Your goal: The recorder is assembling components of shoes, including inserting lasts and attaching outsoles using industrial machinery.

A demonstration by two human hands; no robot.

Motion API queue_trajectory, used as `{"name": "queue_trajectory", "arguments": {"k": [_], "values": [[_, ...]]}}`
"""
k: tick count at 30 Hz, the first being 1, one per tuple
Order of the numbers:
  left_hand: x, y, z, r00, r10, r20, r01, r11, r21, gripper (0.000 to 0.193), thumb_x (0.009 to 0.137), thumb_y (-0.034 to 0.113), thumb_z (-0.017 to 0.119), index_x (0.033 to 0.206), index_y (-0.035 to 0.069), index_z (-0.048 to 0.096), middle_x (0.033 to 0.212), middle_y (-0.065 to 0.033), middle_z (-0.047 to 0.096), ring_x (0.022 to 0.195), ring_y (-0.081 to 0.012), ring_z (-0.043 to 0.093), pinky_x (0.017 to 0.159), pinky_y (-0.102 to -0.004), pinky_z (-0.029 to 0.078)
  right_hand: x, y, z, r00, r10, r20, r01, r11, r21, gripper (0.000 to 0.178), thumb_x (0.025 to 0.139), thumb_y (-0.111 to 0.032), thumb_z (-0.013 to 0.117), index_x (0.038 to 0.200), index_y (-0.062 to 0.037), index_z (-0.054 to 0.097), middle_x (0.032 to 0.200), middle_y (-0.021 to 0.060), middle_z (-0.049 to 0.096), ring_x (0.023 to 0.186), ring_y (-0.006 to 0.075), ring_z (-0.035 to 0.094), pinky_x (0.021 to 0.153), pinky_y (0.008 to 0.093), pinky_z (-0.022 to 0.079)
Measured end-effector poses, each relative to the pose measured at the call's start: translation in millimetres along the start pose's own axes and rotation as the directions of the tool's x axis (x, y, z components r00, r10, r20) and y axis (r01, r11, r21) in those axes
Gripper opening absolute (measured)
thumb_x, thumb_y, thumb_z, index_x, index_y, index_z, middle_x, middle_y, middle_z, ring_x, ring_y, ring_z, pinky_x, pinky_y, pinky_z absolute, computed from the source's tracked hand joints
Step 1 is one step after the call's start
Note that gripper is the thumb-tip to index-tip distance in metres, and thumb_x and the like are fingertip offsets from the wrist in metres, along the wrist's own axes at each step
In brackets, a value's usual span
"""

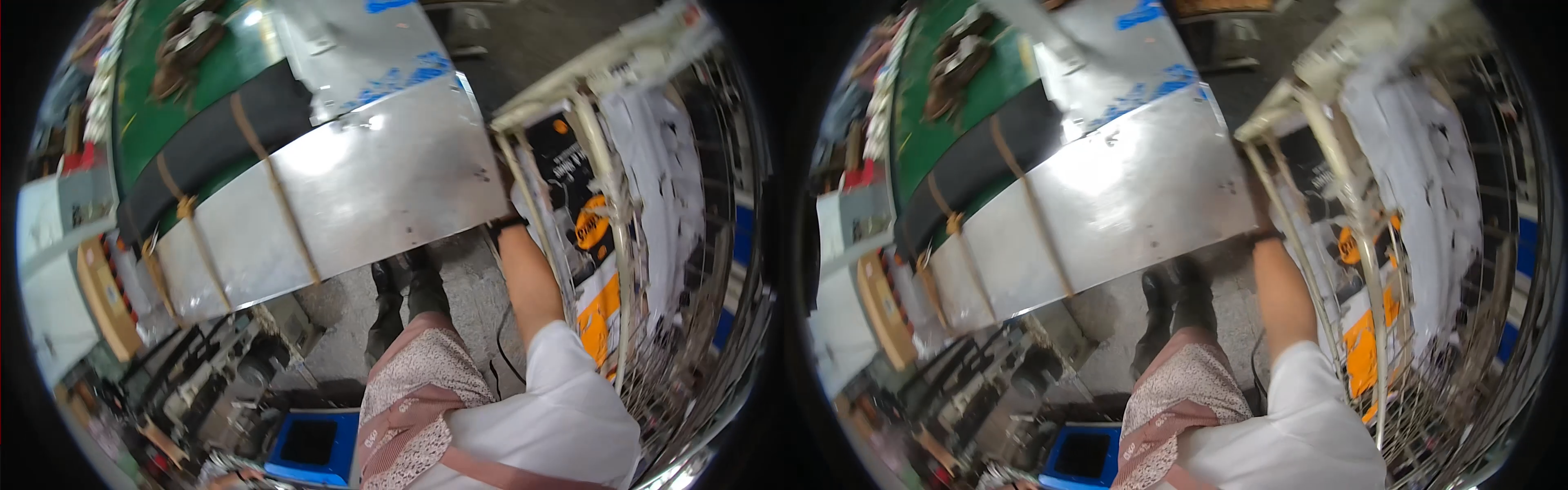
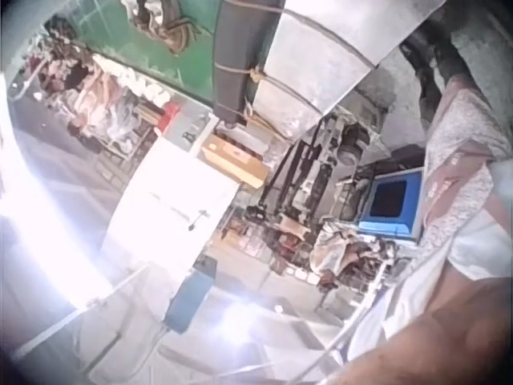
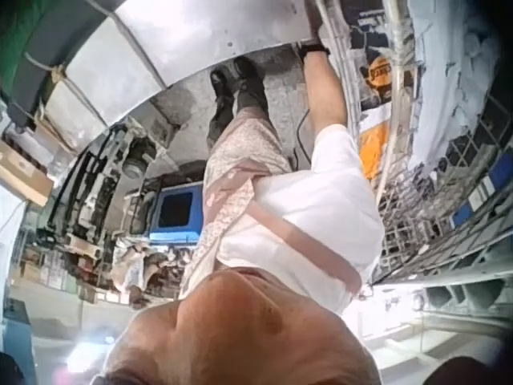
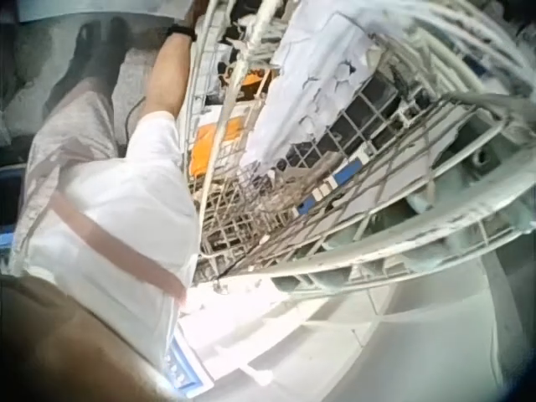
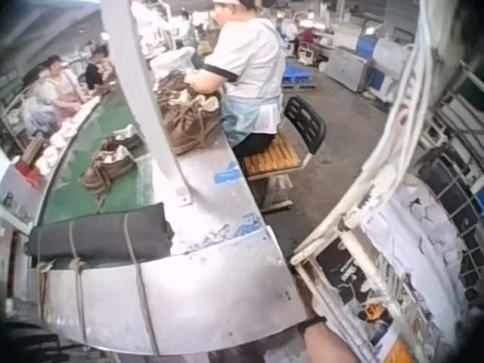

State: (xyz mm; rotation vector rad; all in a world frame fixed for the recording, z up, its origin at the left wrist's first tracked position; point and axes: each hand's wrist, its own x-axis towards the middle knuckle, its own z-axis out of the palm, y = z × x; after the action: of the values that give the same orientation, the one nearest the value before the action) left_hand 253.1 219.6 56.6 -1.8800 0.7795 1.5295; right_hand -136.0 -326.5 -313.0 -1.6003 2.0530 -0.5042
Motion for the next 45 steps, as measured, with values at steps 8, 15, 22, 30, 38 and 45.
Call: {"name": "queue_trajectory", "arguments": {"k": [8,15,22,30,38,45], "values": [[-146,116,173,0.937,-0.35,-0.014,0.259,0.72,-0.644,0.048,0.085,0.045,0.067,0.116,0.009,0.07,0.111,-0.024,0.071,0.102,-0.0408,0.069,0.09,-0.05,0.054,-83,-3,-71,0.896,0.021,0.443,-0.149,0.955,0.257,0.021,0.095,-0.03,0.061,0.081,-0.0148,0.061,0.064,-0.0001,0.05,0.053,0.0092,0.046,0.05,0.027,0.035],[-179,233,273,0.843,-0.521,0.132,0.306,0.264,-0.915,0.048,0.084,0.045,0.068,0.116,0.01,0.07,0.111,-0.0239,0.071,0.102,-0.0404,0.069,0.09,-0.0497,0.055,-167,-184,-133,0.242,0.224,0.944,-0.254,0.954,-0.161,0.02,0.097,-0.019,0.062,0.114,-0.0102,0.064,0.092,0.0026,0.069,0.073,0.0148,0.064,0.061,0.029,0.051],[-137,238,319,0.858,-0.496,0.133,0.186,0.06,-0.981,0.048,0.083,0.045,0.069,0.116,0.01,0.071,0.111,-0.0237,0.071,0.102,-0.0401,0.069,0.09,-0.0494,0.055,-187,-310,-81,0.18,0.09,0.979,0.239,0.962,-0.132,0.022,0.097,-0.013,0.057,0.117,-0.0075,0.063,0.094,0.0037,0.069,0.071,0.0122,0.064,0.06,0.0262,0.051],[-179,41,365,0.77,-0.582,0.26,0.245,-0.106,-0.964,0.059,0.076,0.039,0.078,0.124,0.007,0.066,0.121,-0.0191,0.07,0.113,-0.0343,0.066,0.097,-0.0438,0.053,-393,-418,-59,-0.03,-0.146,0.989,0.481,0.865,0.142,0.022,0.095,-0.01,0.059,0.116,-0.0049,0.063,0.092,0.0035,0.068,0.075,0.0101,0.062,0.065,0.0259,0.05],[-214,-381,497,-0.182,-0.979,0.088,-0.257,-0.039,-0.966,0.075,0.085,0.044,0.075,0.138,-0.001,0.049,0.127,-0.0253,0.058,0.118,-0.0428,0.055,0.102,-0.0465,0.045,-789,-471,-34,-0.666,-0.318,0.675,0.498,0.483,0.72,0.037,0.093,-0.012,0.063,0.128,-0.0006,0.062,0.113,0.0139,0.072,0.104,0.0198,0.068,0.09,0.0325,0.053],[-217,-510,537,-0.197,-0.952,-0.236,-0.27,0.284,-0.92,0.052,0.09,0.036,0.072,0.129,0.002,0.063,0.121,-0.0208,0.067,0.114,-0.0393,0.059,0.098,-0.0454,0.047,-1138,-533,-102,-0.976,-0.195,0.093,0.112,-0.091,0.989,0.049,0.085,-0.007,0.065,0.133,-0.0097,0.06,0.131,0.0156,0.062,0.12,0.0358,0.059,0.101,0.0412,0.049]]}}
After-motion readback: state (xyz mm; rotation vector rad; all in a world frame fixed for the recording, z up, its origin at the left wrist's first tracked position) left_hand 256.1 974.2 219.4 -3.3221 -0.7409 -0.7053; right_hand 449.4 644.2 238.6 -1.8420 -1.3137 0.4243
